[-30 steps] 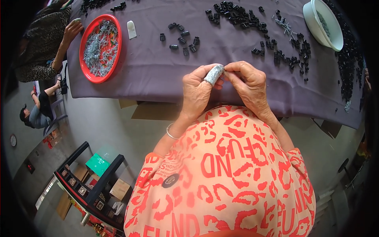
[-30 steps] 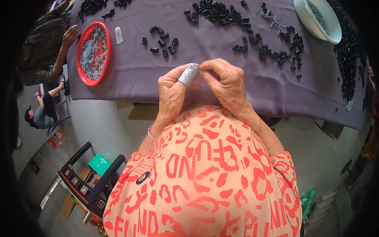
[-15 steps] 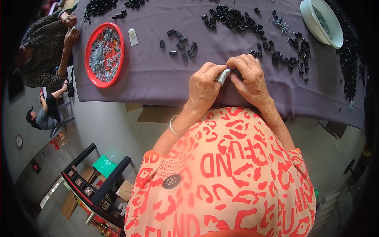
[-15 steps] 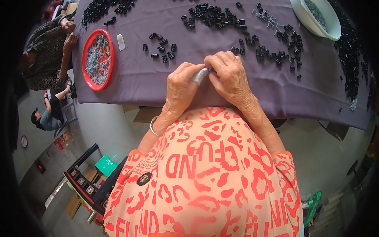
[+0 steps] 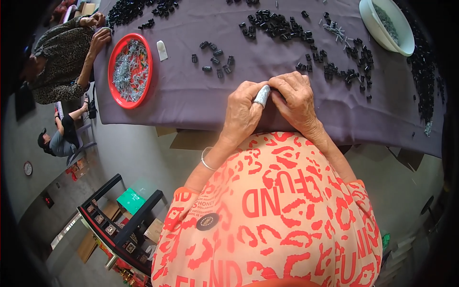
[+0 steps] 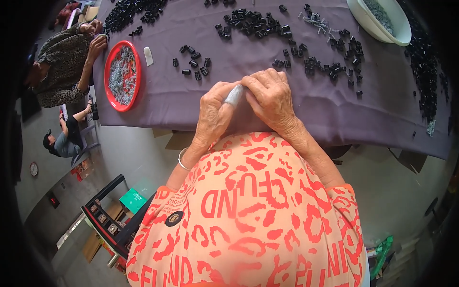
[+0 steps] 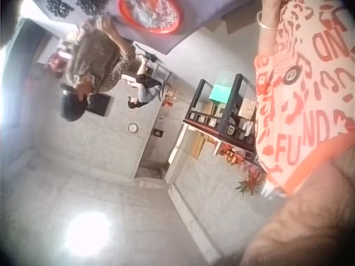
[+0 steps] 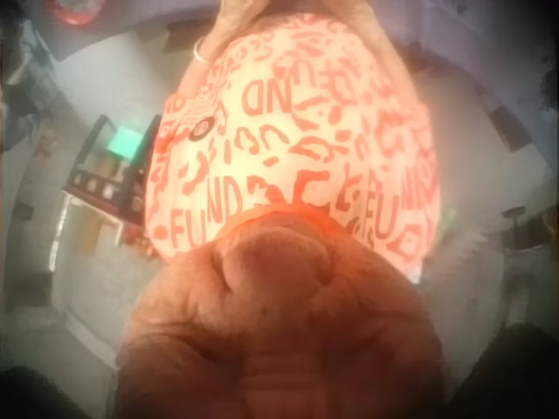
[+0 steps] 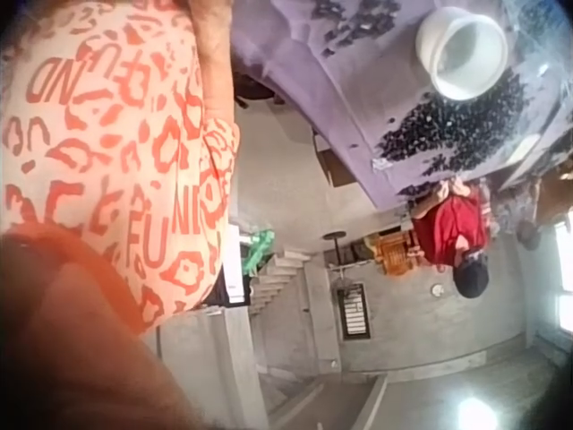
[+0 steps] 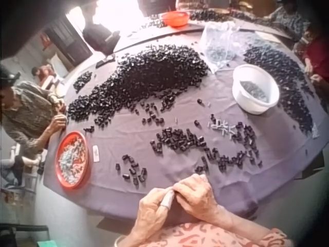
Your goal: The person assembles small components by picking up springs and inserting them into plastic parts by hand.
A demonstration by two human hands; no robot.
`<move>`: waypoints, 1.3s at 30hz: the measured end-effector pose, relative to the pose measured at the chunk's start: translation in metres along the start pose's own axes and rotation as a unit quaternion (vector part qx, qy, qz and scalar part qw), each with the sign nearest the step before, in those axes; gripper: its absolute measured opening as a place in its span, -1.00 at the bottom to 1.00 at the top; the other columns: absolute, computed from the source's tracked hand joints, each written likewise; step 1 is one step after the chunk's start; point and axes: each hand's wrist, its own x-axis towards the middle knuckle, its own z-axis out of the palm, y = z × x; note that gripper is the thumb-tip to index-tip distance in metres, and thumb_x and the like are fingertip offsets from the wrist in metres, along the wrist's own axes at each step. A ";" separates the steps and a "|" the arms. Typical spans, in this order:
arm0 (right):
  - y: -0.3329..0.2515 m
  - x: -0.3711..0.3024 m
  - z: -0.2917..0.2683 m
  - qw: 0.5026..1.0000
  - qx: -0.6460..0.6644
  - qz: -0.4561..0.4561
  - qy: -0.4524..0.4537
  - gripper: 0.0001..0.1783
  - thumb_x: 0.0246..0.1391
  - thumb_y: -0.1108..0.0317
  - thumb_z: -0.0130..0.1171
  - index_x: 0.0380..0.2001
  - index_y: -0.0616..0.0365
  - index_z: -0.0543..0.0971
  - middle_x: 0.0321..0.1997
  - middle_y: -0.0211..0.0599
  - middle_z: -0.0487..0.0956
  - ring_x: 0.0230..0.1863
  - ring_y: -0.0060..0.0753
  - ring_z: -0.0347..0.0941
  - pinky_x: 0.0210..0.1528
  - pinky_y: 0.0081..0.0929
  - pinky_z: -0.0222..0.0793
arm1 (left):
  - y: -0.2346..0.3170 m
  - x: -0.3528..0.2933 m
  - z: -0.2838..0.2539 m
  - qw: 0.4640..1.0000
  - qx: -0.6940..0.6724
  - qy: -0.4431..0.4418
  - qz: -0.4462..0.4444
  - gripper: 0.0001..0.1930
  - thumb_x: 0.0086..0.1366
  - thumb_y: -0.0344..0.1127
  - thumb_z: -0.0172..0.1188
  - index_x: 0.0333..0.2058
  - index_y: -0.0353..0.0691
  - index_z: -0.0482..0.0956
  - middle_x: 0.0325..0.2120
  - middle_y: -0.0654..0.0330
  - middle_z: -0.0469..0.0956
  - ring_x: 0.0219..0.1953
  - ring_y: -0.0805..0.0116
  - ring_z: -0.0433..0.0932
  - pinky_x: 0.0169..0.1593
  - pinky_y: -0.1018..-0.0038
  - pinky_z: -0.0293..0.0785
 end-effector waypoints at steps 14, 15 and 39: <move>-0.001 -0.006 -0.006 0.999 -0.023 0.035 0.031 -0.80 -0.24 0.50 0.22 -0.42 0.11 0.55 -0.40 -0.38 0.48 -0.30 -0.30 0.38 -0.24 -0.35 0.23 | 0.005 0.007 0.001 0.989 -0.079 -0.054 -0.114 -0.75 0.05 -0.56 0.11 -0.26 -0.33 0.63 -0.39 0.03 0.61 -0.42 0.30 0.58 -0.27 0.46 0.46; -0.001 -0.005 -0.006 0.999 -0.026 0.036 0.028 -0.80 -0.24 0.51 0.22 -0.42 0.11 0.54 -0.40 -0.38 0.49 -0.29 -0.30 0.38 -0.24 -0.35 0.23 | 0.004 0.007 0.002 0.989 -0.079 -0.054 -0.113 -0.75 0.05 -0.56 0.11 -0.26 -0.33 0.63 -0.39 0.03 0.61 -0.42 0.30 0.58 -0.27 0.46 0.46; 0.008 -0.007 -0.017 0.999 -0.033 0.026 0.011 -0.78 -0.29 0.50 0.25 -0.44 0.08 0.55 -0.42 -0.46 0.53 -0.34 -0.38 0.40 -0.24 -0.40 0.19 | 0.011 0.022 -0.003 0.940 -0.199 -0.116 -0.252 -0.88 0.11 -0.48 0.21 -0.36 -0.37 0.63 -0.52 0.23 0.59 -0.51 0.60 0.49 -0.46 0.64 0.44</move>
